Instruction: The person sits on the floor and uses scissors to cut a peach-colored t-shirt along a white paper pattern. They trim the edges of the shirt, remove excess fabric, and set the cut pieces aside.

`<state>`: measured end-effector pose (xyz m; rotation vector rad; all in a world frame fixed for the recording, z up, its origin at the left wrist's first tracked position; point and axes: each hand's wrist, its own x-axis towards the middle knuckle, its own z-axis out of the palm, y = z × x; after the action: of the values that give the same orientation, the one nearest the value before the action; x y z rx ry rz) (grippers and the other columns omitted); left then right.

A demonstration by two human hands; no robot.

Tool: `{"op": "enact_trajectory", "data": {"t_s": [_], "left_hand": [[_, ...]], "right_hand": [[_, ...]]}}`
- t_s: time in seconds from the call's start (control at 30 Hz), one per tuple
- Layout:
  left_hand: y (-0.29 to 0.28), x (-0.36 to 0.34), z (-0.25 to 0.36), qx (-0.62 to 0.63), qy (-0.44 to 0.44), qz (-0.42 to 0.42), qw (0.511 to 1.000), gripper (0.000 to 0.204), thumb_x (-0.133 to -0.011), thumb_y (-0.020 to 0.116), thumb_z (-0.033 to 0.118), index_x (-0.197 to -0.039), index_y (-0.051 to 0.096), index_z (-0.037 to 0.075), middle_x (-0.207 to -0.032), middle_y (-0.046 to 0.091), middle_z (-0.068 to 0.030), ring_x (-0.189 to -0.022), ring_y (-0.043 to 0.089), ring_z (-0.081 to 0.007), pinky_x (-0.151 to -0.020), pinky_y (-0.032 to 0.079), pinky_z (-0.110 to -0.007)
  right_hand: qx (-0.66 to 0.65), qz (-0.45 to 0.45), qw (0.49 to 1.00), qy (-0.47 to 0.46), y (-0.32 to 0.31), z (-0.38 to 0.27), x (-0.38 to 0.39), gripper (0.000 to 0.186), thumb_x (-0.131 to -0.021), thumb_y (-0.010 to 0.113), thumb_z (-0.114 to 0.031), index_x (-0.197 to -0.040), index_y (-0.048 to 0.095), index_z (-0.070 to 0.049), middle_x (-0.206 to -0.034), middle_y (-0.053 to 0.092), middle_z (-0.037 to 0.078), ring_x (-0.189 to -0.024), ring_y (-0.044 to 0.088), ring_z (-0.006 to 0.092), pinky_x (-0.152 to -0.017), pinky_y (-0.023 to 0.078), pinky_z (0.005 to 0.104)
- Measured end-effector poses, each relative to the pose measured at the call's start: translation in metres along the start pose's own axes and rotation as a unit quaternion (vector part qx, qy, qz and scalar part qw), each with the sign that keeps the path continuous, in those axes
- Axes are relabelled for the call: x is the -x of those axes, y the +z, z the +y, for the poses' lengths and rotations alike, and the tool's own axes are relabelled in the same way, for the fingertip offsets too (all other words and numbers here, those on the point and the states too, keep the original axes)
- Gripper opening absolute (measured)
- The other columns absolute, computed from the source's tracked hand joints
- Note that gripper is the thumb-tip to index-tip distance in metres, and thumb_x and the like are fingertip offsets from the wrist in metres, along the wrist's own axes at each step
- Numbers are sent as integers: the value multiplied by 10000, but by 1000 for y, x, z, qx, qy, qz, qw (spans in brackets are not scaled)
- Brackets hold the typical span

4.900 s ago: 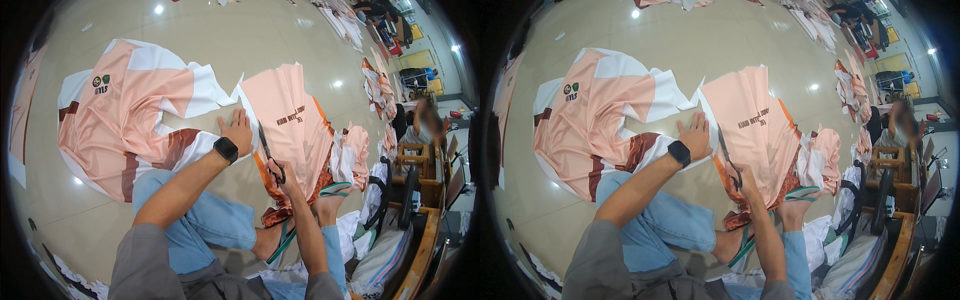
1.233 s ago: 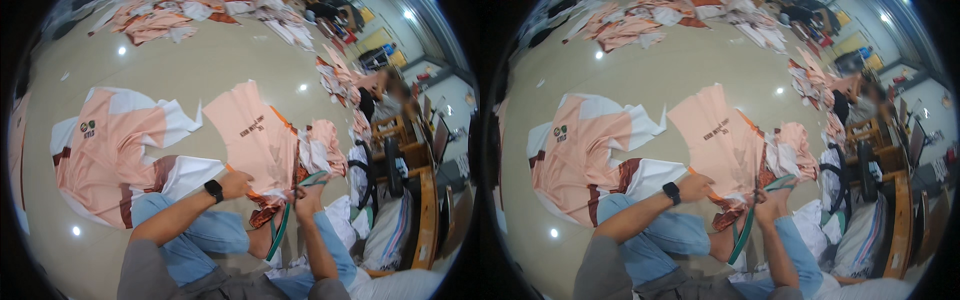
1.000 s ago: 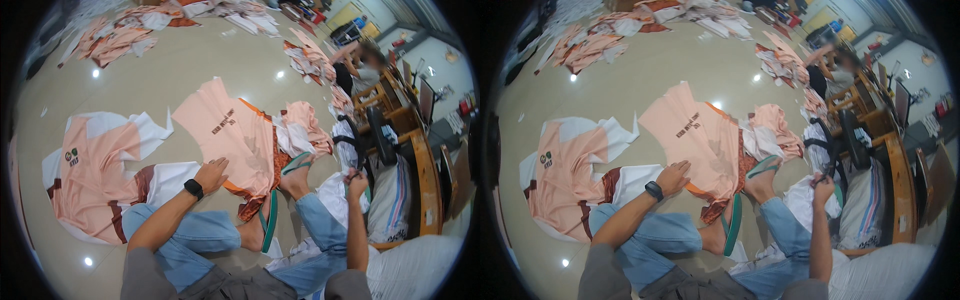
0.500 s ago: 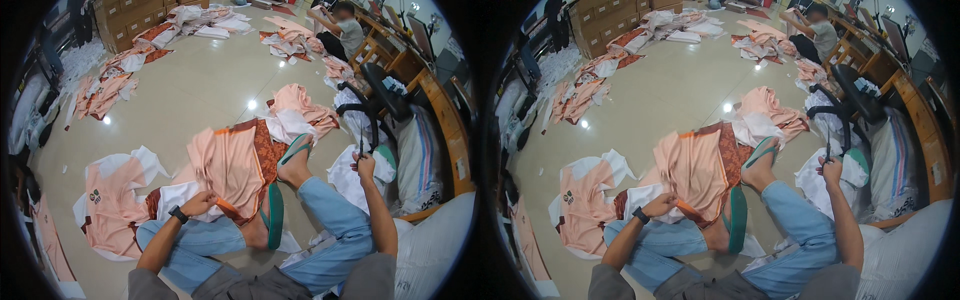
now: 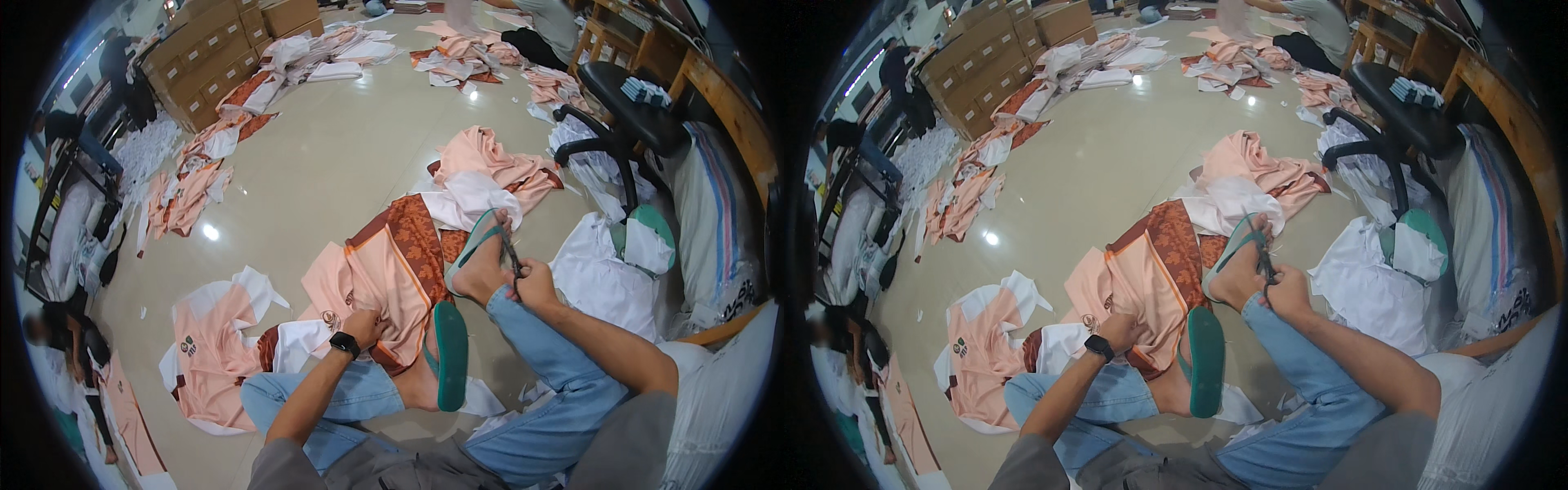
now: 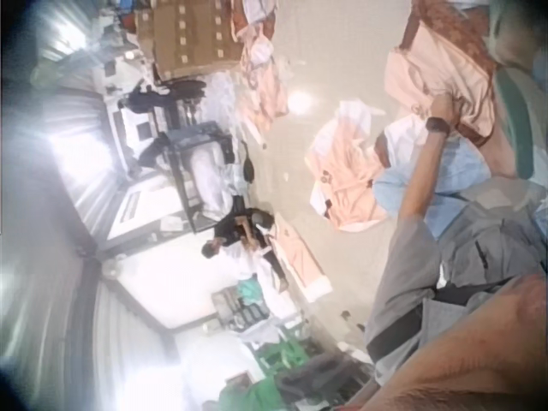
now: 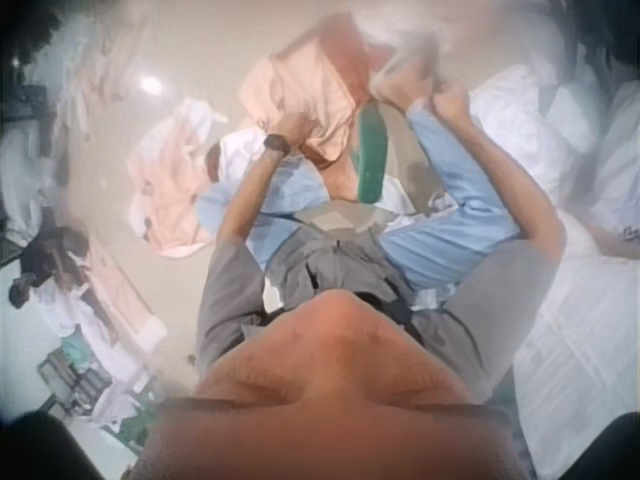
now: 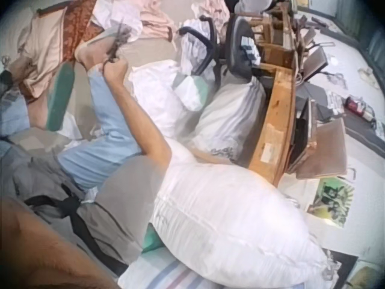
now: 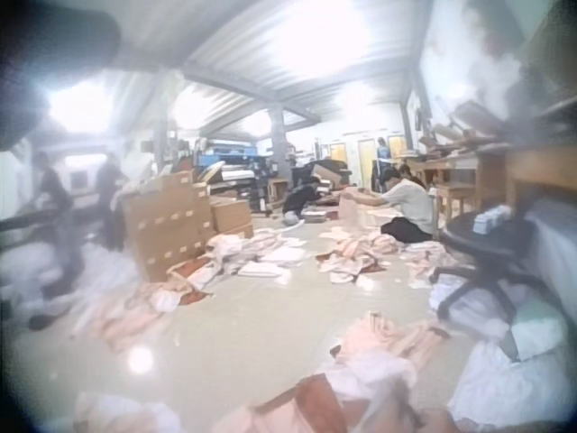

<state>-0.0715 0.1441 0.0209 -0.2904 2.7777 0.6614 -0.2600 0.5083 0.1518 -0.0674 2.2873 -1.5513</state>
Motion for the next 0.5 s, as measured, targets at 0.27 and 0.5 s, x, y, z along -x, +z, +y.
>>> {"op": "enact_trajectory", "data": {"t_s": [0.27, 0.5], "left_hand": [[-133, -50, 10, -89, -18, -88, 992, 399, -758, 814, 370, -745, 729, -20, -775, 714, -220, -717, 697, -373, -675, 537, -459], [-211, -153, 141, -44, 161, 190, 967, 264, -905, 599, 204, -853, 665, -47, -752, 643, -287, -711, 646, -459, -657, 492, -519]], "right_hand": [[-79, -10, 996, 33, -7, 4, -6, 320, -939, 754, -140, -1113, 611, 88, -756, 685, 85, -574, 667, 129, -489, 516, 252], [-139, 25, 988, 61, -8, 12, -13, 282, -935, 741, -122, -1089, 619, 82, -790, 716, 106, -585, 696, 159, -510, 554, 287]]}}
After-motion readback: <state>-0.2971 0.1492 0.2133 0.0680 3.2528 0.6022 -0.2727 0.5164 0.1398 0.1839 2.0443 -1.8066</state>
